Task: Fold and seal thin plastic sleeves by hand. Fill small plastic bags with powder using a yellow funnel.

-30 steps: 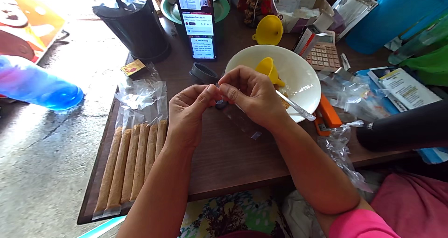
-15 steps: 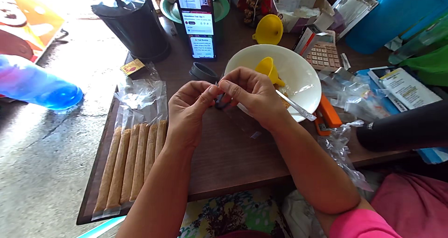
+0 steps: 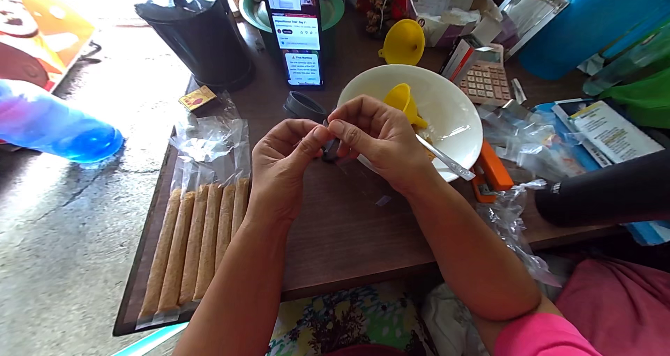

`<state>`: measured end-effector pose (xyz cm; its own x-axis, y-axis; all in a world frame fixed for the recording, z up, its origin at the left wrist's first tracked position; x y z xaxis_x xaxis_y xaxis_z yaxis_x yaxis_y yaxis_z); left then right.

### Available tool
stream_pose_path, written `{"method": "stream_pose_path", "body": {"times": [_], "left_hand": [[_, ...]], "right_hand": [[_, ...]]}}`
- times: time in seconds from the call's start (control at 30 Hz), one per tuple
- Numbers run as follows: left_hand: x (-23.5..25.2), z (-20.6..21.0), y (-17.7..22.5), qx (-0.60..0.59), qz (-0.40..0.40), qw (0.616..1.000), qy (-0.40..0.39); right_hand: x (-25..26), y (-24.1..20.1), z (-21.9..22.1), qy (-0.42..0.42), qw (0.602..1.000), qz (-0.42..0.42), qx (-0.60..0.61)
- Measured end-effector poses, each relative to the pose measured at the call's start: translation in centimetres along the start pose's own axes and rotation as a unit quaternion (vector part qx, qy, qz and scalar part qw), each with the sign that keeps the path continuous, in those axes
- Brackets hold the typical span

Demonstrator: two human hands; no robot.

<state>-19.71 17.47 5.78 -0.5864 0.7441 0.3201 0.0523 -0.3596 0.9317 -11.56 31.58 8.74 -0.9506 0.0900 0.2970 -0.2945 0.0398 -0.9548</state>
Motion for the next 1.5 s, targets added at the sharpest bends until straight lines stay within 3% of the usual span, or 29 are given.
{"method": "stream_pose_path", "body": {"times": [1.5], "left_hand": [[-0.06, 0.13, 0.03, -0.006, -0.017, 1.0, 0.001]], "right_hand": [[-0.07, -0.09, 0.09, -0.009, 1.0, -0.009, 0.008]]}}
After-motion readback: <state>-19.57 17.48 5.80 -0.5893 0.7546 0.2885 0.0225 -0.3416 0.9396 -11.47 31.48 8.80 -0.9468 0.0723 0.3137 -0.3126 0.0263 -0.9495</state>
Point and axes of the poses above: each hand's wrist, its own x-axis towards the middle knuckle, its own z-axis out of the palm, y = z × x, the point moved 2 cm from there along x, towards the middle knuckle, and after that the axes turned 12 degrees about -y, right-handed, at the moved point
